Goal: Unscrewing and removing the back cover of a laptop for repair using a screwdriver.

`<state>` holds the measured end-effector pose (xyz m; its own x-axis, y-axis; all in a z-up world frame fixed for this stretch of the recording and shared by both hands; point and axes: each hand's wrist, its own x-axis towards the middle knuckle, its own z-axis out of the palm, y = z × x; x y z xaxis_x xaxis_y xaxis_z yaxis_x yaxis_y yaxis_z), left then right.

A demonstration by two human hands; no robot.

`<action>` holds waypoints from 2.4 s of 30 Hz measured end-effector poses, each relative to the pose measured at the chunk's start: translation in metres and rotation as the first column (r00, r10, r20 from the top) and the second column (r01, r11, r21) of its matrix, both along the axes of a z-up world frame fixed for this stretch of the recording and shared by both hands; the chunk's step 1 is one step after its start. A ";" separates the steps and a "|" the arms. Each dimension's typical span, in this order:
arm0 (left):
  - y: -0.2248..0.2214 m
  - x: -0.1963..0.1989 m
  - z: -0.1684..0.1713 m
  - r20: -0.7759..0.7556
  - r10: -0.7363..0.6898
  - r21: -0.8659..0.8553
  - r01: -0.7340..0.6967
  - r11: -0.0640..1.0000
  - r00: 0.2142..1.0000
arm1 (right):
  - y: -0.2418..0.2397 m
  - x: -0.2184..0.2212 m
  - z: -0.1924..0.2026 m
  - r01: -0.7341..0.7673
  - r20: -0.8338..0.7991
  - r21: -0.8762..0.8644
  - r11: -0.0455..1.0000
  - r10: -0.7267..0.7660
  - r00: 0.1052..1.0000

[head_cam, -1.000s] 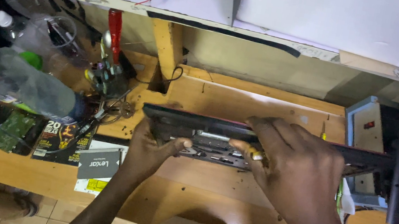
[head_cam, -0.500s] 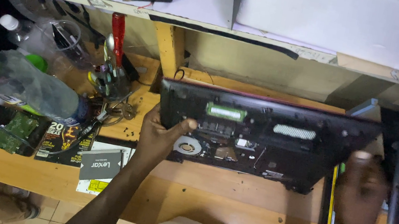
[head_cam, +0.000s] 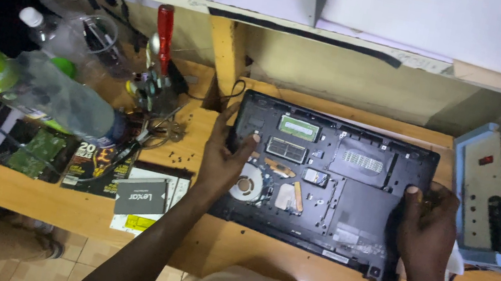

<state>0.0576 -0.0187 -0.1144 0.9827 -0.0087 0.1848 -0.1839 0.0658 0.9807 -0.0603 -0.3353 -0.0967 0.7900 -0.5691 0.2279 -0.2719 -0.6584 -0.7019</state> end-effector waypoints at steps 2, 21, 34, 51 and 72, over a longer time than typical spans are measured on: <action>0.003 0.007 -0.011 -0.043 -0.001 0.031 0.002 1.000 0.999 | -0.005 0.003 -0.012 -0.044 0.034 -0.003 0.999 0.044 0.998; 0.006 0.037 -0.006 -0.285 -0.089 -0.130 0.054 0.990 0.954 | -0.052 0.048 -0.055 -0.197 0.072 -0.211 0.957 0.216 0.974; 0.015 0.037 -0.003 -0.454 -0.050 -0.136 -0.014 0.991 0.890 | -0.033 0.033 -0.046 -0.180 -0.039 -0.122 0.976 0.177 0.984; 0.064 -0.031 0.016 -0.507 -0.085 0.236 0.233 0.943 0.858 | 0.001 -0.043 -0.030 -0.116 -0.153 -0.199 0.973 0.086 0.984; 0.053 -0.035 -0.005 -0.369 0.108 0.669 0.184 0.720 0.923 | 0.015 -0.015 -0.001 0.084 -0.536 -0.060 0.995 -0.103 0.838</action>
<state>0.0225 0.0341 -0.1198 0.9680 -0.0273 -0.2494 0.1736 -0.6447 0.7445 -0.0750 -0.3204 -0.0981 0.7371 -0.6461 -0.1980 -0.6617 -0.6306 -0.4056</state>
